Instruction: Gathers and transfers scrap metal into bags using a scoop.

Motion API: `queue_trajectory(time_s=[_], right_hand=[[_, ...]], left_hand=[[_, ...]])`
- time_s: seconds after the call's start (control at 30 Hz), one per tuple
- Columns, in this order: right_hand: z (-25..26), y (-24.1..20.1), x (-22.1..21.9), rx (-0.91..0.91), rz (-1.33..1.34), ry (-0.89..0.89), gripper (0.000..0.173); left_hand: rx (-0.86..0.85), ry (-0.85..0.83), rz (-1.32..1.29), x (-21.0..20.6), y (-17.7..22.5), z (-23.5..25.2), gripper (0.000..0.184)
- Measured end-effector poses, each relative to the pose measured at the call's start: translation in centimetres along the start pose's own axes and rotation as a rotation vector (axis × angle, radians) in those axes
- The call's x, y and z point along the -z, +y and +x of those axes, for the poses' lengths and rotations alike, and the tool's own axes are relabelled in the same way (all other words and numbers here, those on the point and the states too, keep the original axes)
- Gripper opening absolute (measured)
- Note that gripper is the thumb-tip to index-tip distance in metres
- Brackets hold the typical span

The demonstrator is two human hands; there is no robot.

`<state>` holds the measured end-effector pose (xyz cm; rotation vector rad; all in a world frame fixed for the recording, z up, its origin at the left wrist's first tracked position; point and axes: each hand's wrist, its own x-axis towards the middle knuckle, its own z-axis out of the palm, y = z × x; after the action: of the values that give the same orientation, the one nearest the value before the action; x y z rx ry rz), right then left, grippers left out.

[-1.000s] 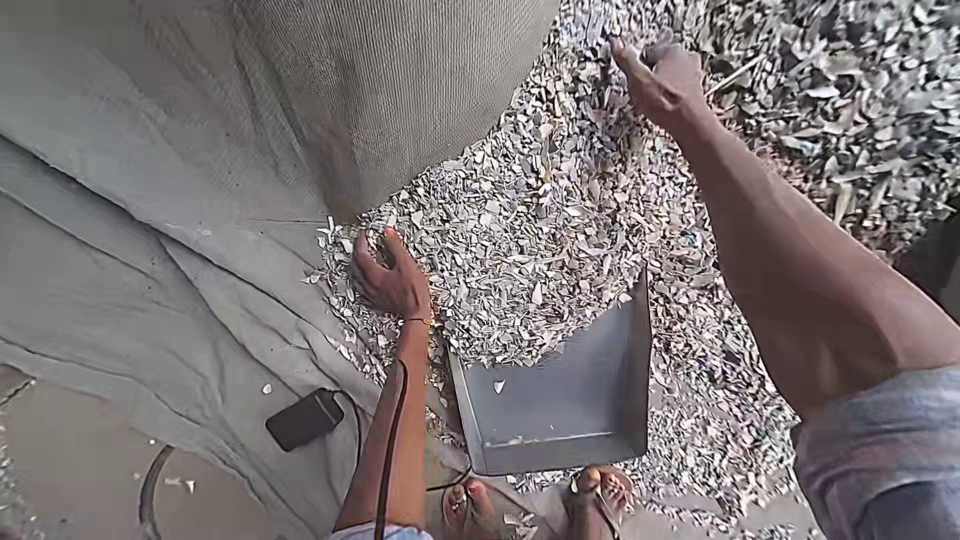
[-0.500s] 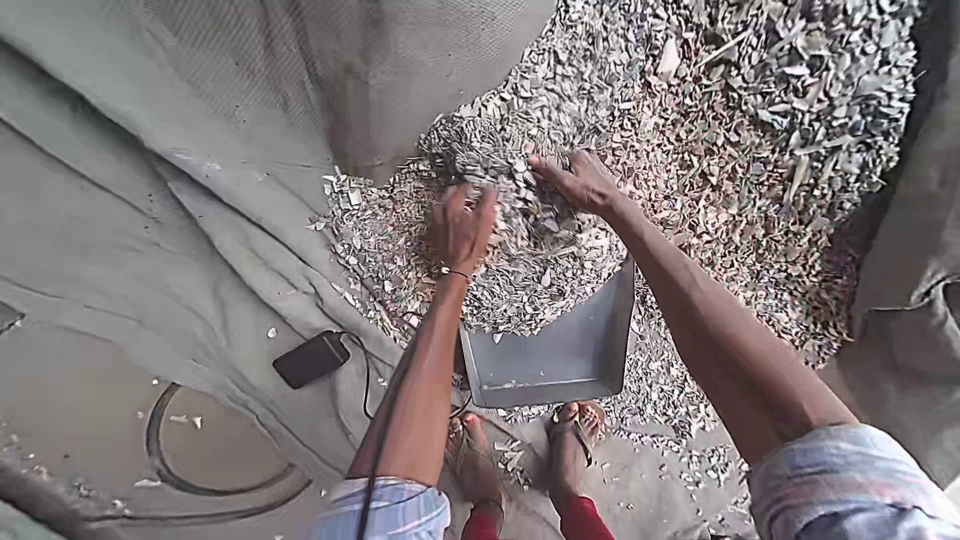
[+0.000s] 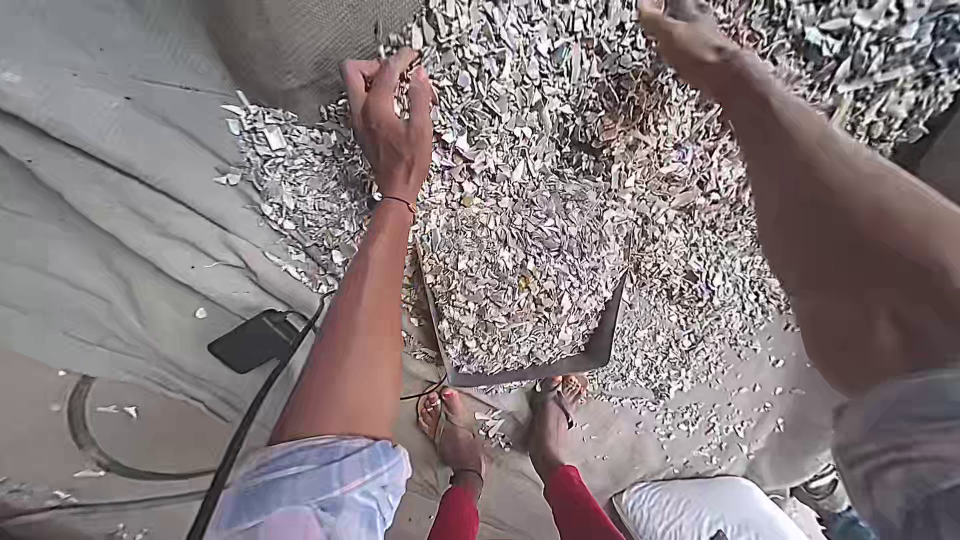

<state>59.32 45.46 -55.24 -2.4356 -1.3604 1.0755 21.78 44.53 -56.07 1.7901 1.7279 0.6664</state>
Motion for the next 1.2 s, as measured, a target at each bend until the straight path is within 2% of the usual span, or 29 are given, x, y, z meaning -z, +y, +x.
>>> queue_trajectory(time_s=[0.07, 0.17, 0.27, 0.37, 0.43, 0.57, 0.63, 0.73, 0.87, 0.97, 1.07, 1.13, 1.2], right_hand=[[0.4, -1.3, -2.2, 0.017, -0.031, 0.067, 0.091], [-1.1, -1.9, -3.8, 0.115, -0.097, 0.030, 0.088], [-3.1, -2.3, -5.1, 0.169, -0.019, -0.058, 0.077], [-5.8, -3.2, -6.4, 0.211, 0.053, -0.144, 0.066], [-8.2, -3.3, -6.4, 0.188, 0.072, -0.253, 0.060], [-13.9, -2.7, -7.3, 0.203, 0.058, -0.379, 0.061], [-17.7, -2.3, -8.2, 0.230, 0.029, -0.341, 0.060], [-24.7, -1.8, -9.3, 0.270, 0.002, -0.205, 0.057], [-33.1, 0.0, -11.6, 0.359, -0.027, -0.088, 0.060], [-37.6, 1.8, -13.0, 0.334, 0.028, -0.113, 0.057], [-41.1, 3.7, -12.9, 0.241, 0.113, -0.155, 0.048], [-41.8, 5.3, -12.3, 0.132, 0.149, -0.081, 0.049], [-40.6, 7.0, -11.5, -0.091, 0.206, -0.037, 0.045]], left_hand=[[-0.001, 0.025, 0.013, -1.8, 0.1, -0.3, 0.046], [0.020, 0.000, -0.027, -3.5, 1.1, -1.8, 0.054], [0.100, -0.199, -0.027, -4.5, 3.3, -3.1, 0.063], [0.188, -0.365, -0.046, -5.6, 5.4, -5.1, 0.065], [0.268, -0.468, -0.008, -5.5, 6.6, -6.6, 0.074], [0.335, -0.612, 0.044, -3.6, 7.6, -9.8, 0.081], [0.292, -0.598, 0.054, -2.4, 7.3, -12.3, 0.076], [0.091, -0.479, 0.006, -0.3, 6.8, -16.8, 0.063], [-0.026, -0.595, 0.049, 2.9, 6.5, -22.6, 0.055], [-0.080, -0.662, -0.019, 4.2, 6.3, -25.6, 0.051], [-0.005, -0.707, -0.170, 6.1, 6.6, -26.5, 0.046], [0.152, -0.594, -0.190, 7.4, 6.0, -26.5, 0.049], [0.384, -0.420, -0.219, 8.0, 4.5, -25.8, 0.054]])
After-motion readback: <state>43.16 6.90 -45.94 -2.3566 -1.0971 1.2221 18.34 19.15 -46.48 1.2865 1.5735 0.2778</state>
